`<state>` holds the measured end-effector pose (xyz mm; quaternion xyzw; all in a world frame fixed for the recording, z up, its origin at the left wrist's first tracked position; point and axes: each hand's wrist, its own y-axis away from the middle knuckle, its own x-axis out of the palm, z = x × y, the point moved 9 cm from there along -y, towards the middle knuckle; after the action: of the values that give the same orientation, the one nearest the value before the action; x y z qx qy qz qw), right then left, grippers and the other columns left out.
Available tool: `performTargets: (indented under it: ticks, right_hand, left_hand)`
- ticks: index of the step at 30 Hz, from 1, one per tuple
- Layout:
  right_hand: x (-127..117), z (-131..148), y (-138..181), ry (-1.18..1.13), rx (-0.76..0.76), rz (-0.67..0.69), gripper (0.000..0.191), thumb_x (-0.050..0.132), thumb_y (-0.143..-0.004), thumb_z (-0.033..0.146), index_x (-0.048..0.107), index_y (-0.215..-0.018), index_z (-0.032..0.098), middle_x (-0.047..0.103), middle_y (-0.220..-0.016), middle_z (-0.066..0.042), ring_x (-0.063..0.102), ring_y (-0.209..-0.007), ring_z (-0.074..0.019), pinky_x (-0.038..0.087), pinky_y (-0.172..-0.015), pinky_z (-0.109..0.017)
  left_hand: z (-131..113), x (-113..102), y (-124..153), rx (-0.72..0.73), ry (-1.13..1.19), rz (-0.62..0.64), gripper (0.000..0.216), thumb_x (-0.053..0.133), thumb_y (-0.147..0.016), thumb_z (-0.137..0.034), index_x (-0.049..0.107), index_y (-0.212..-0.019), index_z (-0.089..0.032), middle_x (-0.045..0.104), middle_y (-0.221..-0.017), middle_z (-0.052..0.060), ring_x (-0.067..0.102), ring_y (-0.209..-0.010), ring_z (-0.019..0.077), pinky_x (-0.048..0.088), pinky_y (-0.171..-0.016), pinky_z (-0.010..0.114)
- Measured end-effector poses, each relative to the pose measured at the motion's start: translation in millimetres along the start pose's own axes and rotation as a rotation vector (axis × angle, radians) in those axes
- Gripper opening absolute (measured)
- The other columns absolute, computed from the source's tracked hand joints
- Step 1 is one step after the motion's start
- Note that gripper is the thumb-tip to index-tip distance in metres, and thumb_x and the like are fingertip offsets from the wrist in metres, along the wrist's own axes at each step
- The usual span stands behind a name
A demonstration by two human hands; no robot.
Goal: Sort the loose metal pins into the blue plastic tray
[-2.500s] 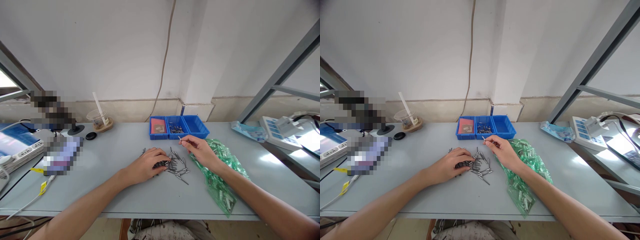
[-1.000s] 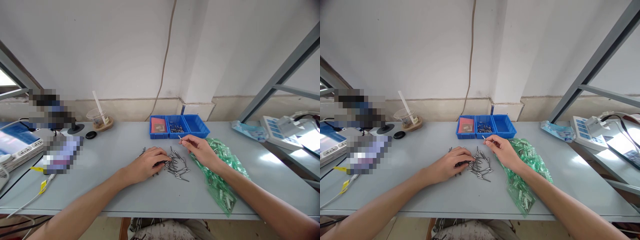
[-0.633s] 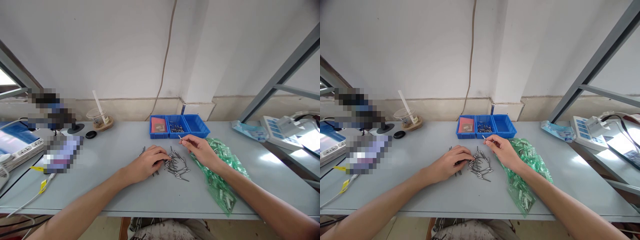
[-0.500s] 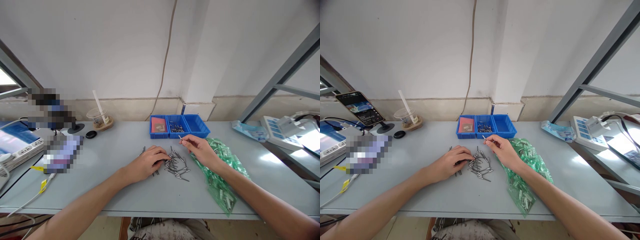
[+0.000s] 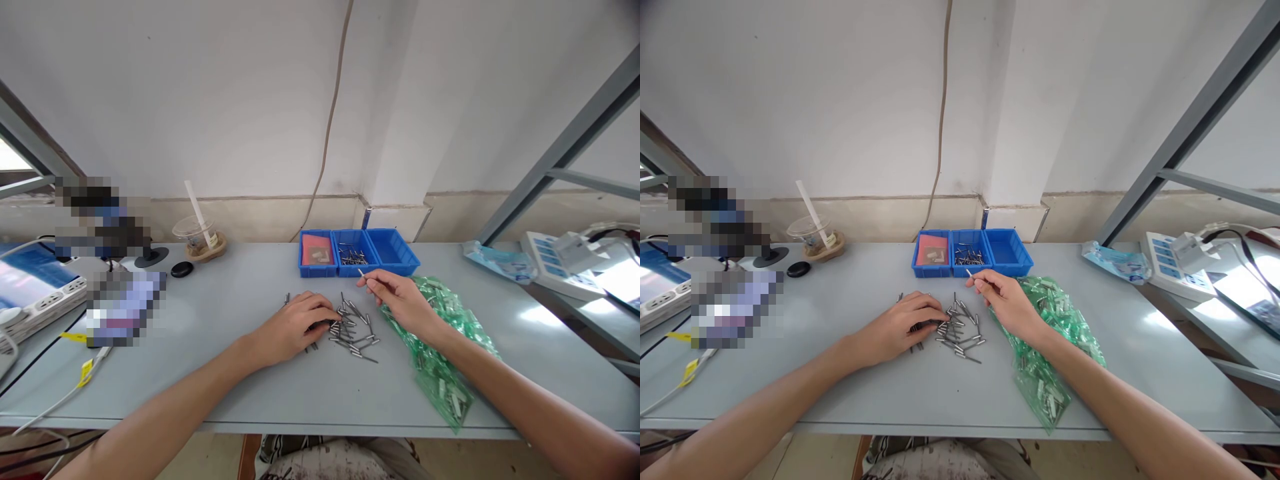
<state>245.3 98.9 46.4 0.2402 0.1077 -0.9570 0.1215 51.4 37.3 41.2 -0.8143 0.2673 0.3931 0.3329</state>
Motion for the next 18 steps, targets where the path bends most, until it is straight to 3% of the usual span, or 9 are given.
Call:
performTargets:
  ticks: [8, 13, 18]
  right_hand:
    - [-2, -1, 0, -0.044, -0.008, -0.025, 0.036, 0.050, -0.105, 0.055, 0.071, -0.112, 0.025, 0.067, -0.094, -0.004, 0.057, -0.072, -0.0174, 0.049, -0.069, -0.033]
    - [-8, 0, 0, -0.058, -0.021, -0.093, 0.031, 0.063, -0.099, 0.054, 0.071, -0.108, 0.026, 0.070, -0.098, -0.005, 0.059, -0.078, -0.0194, 0.049, -0.070, -0.034]
    - [-17, 4, 1, 0.020, -0.061, -0.182, 0.023, 0.074, -0.093, 0.048, 0.072, -0.095, 0.025, 0.070, -0.090, -0.004, 0.062, -0.081, -0.0225, 0.050, -0.075, -0.037]
  left_hand:
    - [-1, 0, 0, 0.003, -0.012, 0.001, 0.028, 0.057, -0.107, -0.019, 0.068, -0.132, -0.026, 0.067, -0.122, 0.007, 0.060, -0.116, 0.0232, 0.049, -0.102, 0.037]
    - [-2, -1, -1, -0.004, -0.024, 0.012, 0.026, 0.058, -0.107, -0.019, 0.069, -0.130, -0.025, 0.067, -0.121, 0.007, 0.060, -0.113, 0.0230, 0.049, -0.101, 0.038]
    - [-3, -2, -2, -0.006, -0.021, 0.009, 0.026, 0.058, -0.107, -0.019, 0.069, -0.130, -0.025, 0.067, -0.122, 0.007, 0.060, -0.113, 0.0227, 0.049, -0.100, 0.038]
